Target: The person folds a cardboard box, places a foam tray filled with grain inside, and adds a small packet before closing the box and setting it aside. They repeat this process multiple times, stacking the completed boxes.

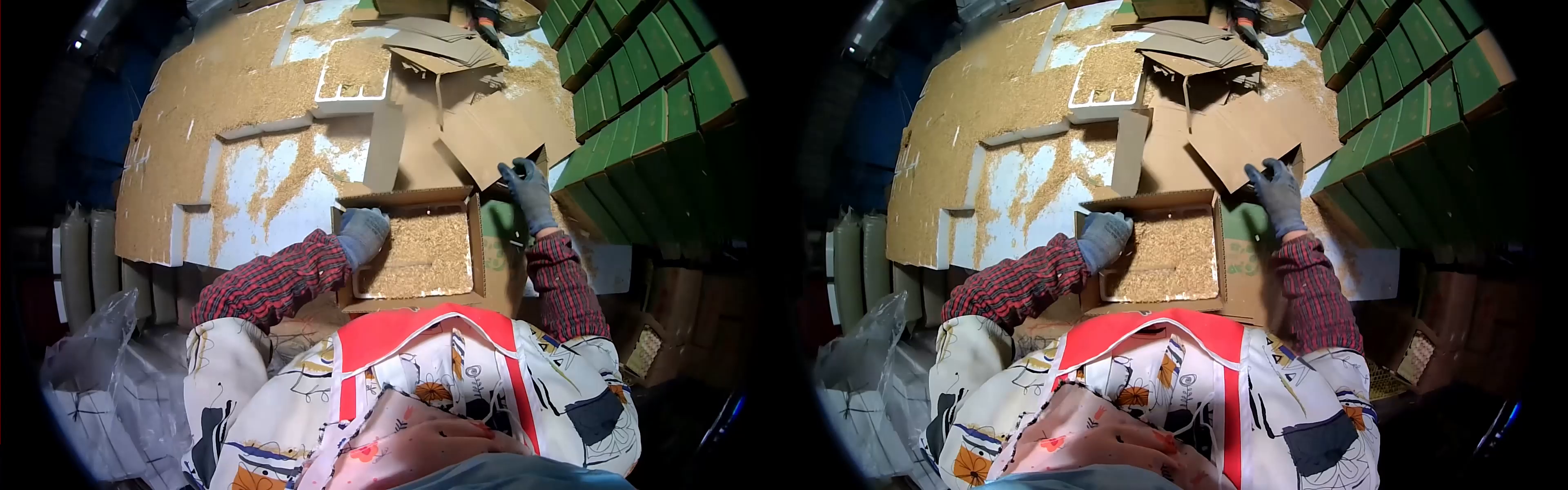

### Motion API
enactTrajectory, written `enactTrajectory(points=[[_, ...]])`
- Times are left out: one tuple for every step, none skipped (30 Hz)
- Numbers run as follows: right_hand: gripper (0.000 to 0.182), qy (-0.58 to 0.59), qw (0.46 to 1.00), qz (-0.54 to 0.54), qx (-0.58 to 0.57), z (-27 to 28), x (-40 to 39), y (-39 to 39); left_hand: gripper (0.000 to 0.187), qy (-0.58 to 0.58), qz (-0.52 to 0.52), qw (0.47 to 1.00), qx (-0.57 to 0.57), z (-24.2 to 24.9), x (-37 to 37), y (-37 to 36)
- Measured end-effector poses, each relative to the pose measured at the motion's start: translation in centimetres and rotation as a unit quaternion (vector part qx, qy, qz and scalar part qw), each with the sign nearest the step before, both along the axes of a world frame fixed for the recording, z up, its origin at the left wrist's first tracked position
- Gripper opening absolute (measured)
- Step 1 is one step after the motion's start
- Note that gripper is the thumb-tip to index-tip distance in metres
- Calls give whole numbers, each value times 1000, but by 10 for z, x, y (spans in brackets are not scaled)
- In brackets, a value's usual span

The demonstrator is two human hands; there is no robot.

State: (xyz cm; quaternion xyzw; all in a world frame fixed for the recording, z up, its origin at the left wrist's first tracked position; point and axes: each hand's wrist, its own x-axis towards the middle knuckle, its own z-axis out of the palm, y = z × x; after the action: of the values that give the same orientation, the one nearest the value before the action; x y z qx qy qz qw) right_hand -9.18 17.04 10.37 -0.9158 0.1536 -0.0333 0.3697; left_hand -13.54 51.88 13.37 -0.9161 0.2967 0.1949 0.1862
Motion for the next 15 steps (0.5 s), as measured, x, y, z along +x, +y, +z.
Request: enactTrajectory(points=[[72,50,998,-18,-35,1,10,-8,23,23,-8,1000,18,-9,0,-4],[80,35,989,-40,-136,-3,17,-9,24,42,6,998,38,-9,4,-13],[87,23,969,-62,-236,-12,21,-8,25,62,19,996,58,-10,6,-23],[92,39,978,-84,-185,-25,30,-13,31,110,23,987,111,3,11,-30],[97,56,984,-107,-133,-37,41,-21,35,87,37,996,3,18,7,-25],[87,-49,984,-128,-118,-72,50,-33,41,60,48,991,-106,38,3,-18],[80,-42,988,-123,-86,-83,59,-48,46,33,52,975,-212,59,5,-13],[73,-35,991,-120,-56,-90,65,-63,60,-1,87,963,-255,85,13,-12],[67,-24,993,-115,-27,-94,63,-72,75,-32,125,946,-298,101,25,-14],[42,8,918,-233,322,-69,55,-54,92,-93,148,943,-282,89,45,-18],[34,4,898,-226,376,-65,52,-44,109,-156,171,936,-266,70,69,-24],[26,-4,876,-218,430,-60,52,-38,121,-107,200,939,-260,56,88,-33],[21,-15,852,-207,481,-56,57,-35,132,-61,228,938,-254,42,110,-42],[19,-23,853,-203,480,-54,63,-32,134,-1,244,924,-294,20,131,-45],[16,-50,854,-192,482,-53,72,-42,114,109,260,897,-342,-11,157,-37]])
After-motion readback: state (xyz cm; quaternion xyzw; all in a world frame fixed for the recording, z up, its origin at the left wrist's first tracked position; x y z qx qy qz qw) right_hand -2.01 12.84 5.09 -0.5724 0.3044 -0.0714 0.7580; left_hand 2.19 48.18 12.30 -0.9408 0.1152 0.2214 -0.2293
